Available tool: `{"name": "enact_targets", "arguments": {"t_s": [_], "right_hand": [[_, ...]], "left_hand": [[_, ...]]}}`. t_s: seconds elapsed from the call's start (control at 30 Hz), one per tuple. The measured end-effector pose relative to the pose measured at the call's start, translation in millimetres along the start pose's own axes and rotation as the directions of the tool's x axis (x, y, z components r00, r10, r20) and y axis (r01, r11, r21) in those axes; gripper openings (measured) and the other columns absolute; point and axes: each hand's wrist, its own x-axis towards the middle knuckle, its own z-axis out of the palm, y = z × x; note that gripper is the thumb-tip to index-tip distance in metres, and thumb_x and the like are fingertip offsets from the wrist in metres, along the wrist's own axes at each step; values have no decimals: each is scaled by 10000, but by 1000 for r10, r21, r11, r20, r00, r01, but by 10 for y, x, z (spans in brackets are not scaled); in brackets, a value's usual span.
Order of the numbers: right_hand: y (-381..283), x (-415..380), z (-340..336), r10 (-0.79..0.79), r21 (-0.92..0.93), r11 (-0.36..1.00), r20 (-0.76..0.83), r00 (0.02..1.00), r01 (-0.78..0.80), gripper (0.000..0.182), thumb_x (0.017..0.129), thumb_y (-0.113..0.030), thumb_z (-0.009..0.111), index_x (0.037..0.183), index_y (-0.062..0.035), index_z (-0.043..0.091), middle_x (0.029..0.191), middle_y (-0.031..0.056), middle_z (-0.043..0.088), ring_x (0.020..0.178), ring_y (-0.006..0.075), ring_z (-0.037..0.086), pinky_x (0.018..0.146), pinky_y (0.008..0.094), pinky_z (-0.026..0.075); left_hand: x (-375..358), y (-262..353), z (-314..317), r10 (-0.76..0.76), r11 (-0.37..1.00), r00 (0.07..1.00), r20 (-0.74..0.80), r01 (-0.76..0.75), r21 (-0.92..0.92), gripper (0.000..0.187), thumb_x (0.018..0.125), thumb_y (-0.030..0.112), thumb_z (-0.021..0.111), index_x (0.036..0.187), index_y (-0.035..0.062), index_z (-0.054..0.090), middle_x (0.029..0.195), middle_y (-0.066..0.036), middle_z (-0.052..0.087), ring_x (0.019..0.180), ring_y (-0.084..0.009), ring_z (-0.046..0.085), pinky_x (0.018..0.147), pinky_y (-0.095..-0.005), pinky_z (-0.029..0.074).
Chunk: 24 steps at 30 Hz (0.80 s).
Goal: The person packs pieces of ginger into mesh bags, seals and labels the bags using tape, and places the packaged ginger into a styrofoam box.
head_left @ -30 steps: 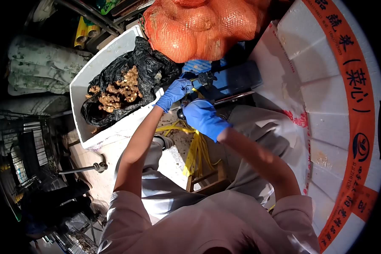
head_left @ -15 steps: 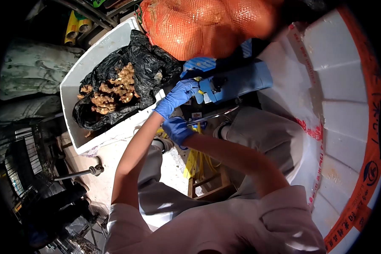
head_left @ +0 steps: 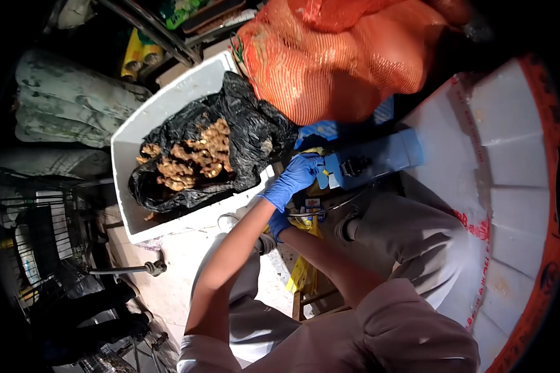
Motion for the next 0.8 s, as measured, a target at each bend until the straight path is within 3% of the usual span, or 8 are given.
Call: {"name": "enact_targets", "arguments": {"t_s": [0.17, 0.3, 0.37, 0.43, 0.5, 0.57, 0.6, 0.8], "right_hand": [[-1928, -441, -2159, -250, -956, 112, 236, 939, 270, 157, 647, -82, 489, 507, -20, 525, 534, 97, 537, 490, 182, 534, 354, 307, 397], [-1941, -565, -3124, -465, -702, 611, 57, 883, 367, 190, 684, -154, 498, 843, -78, 570, 543, 73, 481, 513, 213, 516, 467, 314, 414], [-2156, -750, -3425, -398, -606, 684, 157, 904, 407, 323, 667, -169, 559, 974, -74, 539, 651, 95, 525, 610, 244, 531, 583, 326, 436], [-2397, -1012, -3524, -376, -474, 838, -144, 915, 269, 467, 644, -189, 643, 1064, -58, 487, 878, 134, 541, 837, 289, 516, 704, 349, 423], [-2106, -1231, -3496, -375, -398, 897, -460, 805, 190, 443, 681, -148, 646, 1078, -49, 477, 971, 131, 505, 901, 270, 477, 765, 344, 394], [-2144, -1550, -3613, -77, 53, 989, -607, 791, 138, 300, 733, -128, 601, 1006, -34, 515, 927, 114, 538, 809, 177, 523, 706, 281, 414], [-1958, -1660, -3556, 53, 221, 968, -645, 763, 119, 273, 737, -132, 594, 982, -35, 526, 886, 125, 555, 762, 174, 545, 680, 270, 423], [-1976, -2006, -3385, 102, 231, 968, 10, 995, -101, 432, 720, -200, 624, 1094, -48, 471, 1038, 135, 527, 901, 170, 530, 752, 269, 414]], "left_hand": [[69, 3, -67, 95, 995, 994, 58, -95, -11, 192, 639, 8, 537, 825, 34, 575, 827, -127, 563, 783, -301, 529, 698, -339, 434], [13, 58, -41, 55, 997, 998, -17, -56, -49, 174, 679, 40, 501, 832, 13, 579, 801, -135, 590, 732, -275, 554, 660, -311, 442], [-91, 74, 243, -369, 515, 927, 68, 264, -816, 163, 708, 22, 484, 846, -9, 567, 763, -92, 599, 695, -199, 560, 655, -276, 442], [-340, 273, 440, 141, 937, 947, -288, -221, -270, 88, 761, 26, 461, 795, 19, 542, 685, -48, 545, 631, -144, 519, 610, -263, 434], [-664, 172, 858, -544, 644, 836, 70, 470, -604, 48, 739, 11, 488, 773, 35, 513, 662, -26, 502, 593, -134, 484, 539, -280, 415], [-802, -57, 1158, -420, -52, 882, 215, 213, -976, 55, 727, -25, 489, 730, 31, 488, 641, 9, 477, 561, -114, 451, 498, -273, 386], [-970, 211, 866, -380, 173, 897, 227, 309, -935, 72, 753, -29, 464, 792, 24, 494, 671, -4, 483, 598, -106, 457, 532, -248, 393], [-1367, 1734, -189, -462, 207, 845, 268, 397, -894, 178, 773, -16, 478, 946, 7, 515, 786, -15, 522, 701, -90, 473, 637, -200, 399]]}}
